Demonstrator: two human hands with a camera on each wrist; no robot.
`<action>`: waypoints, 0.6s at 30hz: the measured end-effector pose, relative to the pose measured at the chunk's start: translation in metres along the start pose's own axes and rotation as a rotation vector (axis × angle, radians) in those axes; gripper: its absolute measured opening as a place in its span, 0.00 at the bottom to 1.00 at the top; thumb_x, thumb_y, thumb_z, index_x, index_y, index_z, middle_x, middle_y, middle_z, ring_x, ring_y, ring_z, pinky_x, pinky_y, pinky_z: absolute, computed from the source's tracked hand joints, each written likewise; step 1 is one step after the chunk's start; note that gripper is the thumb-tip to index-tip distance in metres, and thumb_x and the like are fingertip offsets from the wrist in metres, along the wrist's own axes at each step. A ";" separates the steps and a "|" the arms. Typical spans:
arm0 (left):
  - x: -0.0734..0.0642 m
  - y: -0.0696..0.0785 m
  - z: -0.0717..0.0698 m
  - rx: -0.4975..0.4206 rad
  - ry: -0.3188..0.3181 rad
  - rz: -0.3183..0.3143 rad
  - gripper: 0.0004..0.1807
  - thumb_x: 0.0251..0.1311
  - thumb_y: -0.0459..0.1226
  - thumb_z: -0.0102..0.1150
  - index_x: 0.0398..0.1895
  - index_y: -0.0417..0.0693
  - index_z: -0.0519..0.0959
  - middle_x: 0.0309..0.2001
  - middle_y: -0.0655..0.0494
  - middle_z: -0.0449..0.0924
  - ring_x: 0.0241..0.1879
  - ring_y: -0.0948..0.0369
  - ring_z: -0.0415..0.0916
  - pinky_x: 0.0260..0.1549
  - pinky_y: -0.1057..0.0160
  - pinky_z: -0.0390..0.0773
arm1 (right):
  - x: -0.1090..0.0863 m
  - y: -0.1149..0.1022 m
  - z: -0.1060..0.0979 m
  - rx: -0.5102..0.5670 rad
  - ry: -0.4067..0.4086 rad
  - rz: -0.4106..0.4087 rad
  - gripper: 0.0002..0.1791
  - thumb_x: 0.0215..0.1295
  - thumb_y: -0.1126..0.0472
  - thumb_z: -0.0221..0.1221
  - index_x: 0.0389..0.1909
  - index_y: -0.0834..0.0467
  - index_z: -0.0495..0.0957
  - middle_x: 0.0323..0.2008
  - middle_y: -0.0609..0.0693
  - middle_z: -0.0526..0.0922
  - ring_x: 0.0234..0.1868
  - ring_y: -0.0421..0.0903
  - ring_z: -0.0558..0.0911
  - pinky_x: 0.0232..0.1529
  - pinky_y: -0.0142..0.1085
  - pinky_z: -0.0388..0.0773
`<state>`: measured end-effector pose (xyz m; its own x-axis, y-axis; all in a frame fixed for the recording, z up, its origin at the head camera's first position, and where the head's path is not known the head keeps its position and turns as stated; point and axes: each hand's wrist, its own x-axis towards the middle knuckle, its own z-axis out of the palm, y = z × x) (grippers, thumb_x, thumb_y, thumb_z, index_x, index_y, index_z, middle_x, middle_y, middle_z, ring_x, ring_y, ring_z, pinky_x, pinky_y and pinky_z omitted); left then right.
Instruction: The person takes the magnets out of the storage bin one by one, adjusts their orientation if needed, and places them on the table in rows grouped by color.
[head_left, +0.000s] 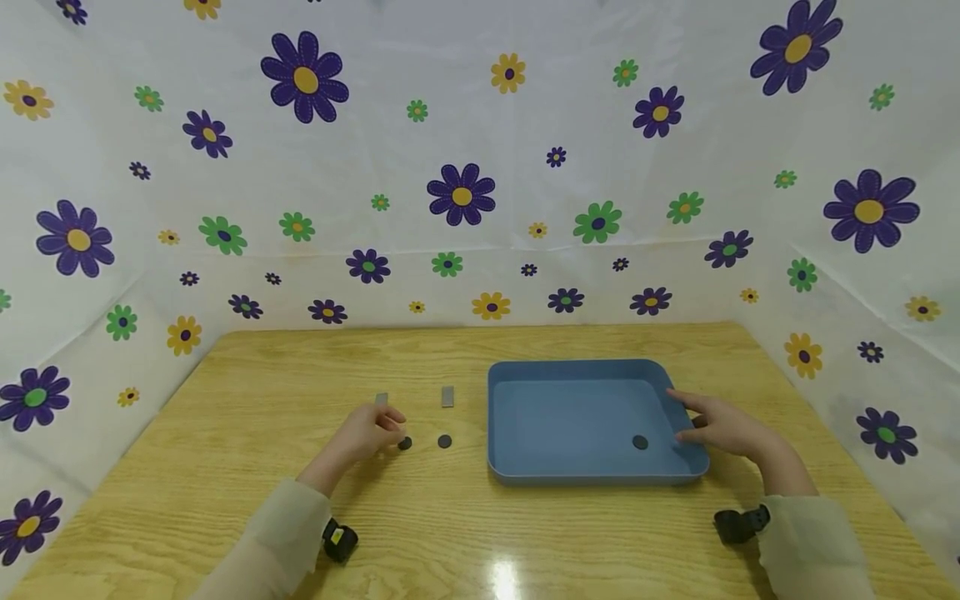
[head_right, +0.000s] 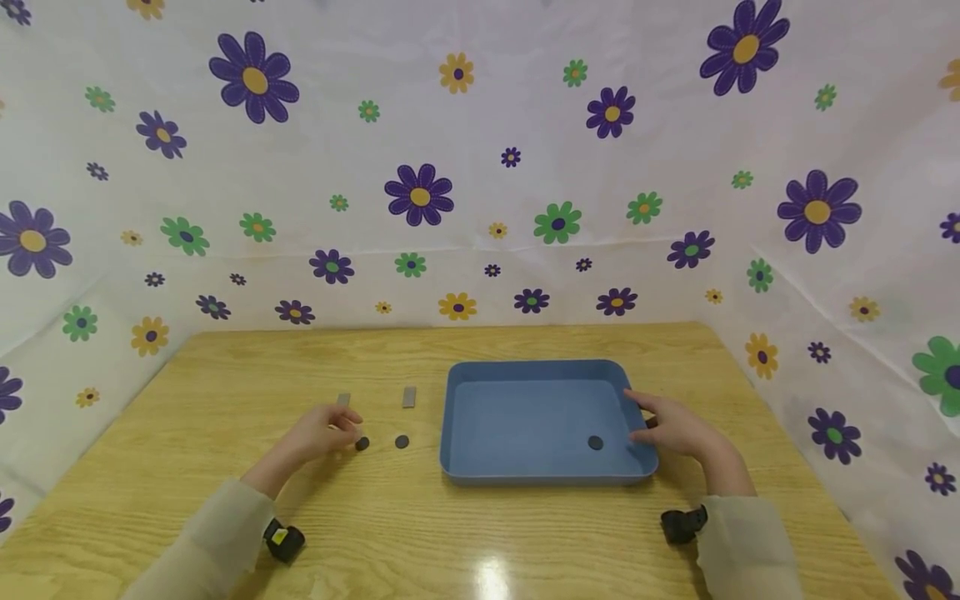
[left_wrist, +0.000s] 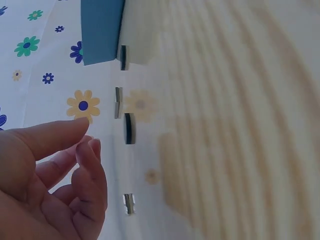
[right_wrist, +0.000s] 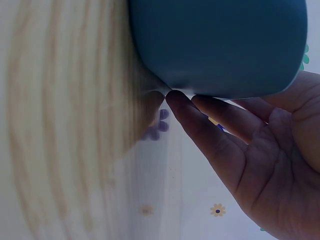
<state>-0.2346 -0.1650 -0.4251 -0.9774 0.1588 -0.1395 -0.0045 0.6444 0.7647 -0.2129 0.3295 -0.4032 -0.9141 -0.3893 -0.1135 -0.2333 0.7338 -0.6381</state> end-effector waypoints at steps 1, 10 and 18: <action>0.000 0.002 0.000 -0.006 0.004 0.005 0.10 0.52 0.31 0.58 0.39 0.38 0.76 0.30 0.51 0.73 0.26 0.58 0.68 0.22 0.63 0.70 | 0.000 0.000 0.000 -0.001 0.001 0.002 0.39 0.55 0.61 0.60 0.62 0.72 0.52 0.57 0.76 0.55 0.53 0.71 0.62 0.46 0.54 0.67; 0.003 0.025 0.010 -0.119 -0.034 0.090 0.14 0.54 0.31 0.58 0.44 0.35 0.75 0.31 0.51 0.74 0.27 0.56 0.73 0.25 0.60 0.75 | -0.001 0.000 0.000 0.006 -0.004 0.007 0.39 0.55 0.61 0.60 0.62 0.72 0.52 0.57 0.76 0.55 0.52 0.72 0.64 0.46 0.54 0.67; 0.010 0.048 0.029 -0.286 -0.124 0.236 0.17 0.56 0.33 0.56 0.47 0.32 0.71 0.33 0.50 0.75 0.36 0.48 0.74 0.32 0.58 0.76 | 0.000 0.000 0.001 0.005 -0.013 0.002 0.40 0.55 0.60 0.60 0.62 0.73 0.51 0.57 0.77 0.55 0.50 0.72 0.65 0.46 0.54 0.67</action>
<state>-0.2388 -0.1108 -0.4083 -0.9255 0.3787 -0.0003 0.1418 0.3473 0.9270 -0.2125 0.3293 -0.4040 -0.9100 -0.3953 -0.1247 -0.2300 0.7318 -0.6416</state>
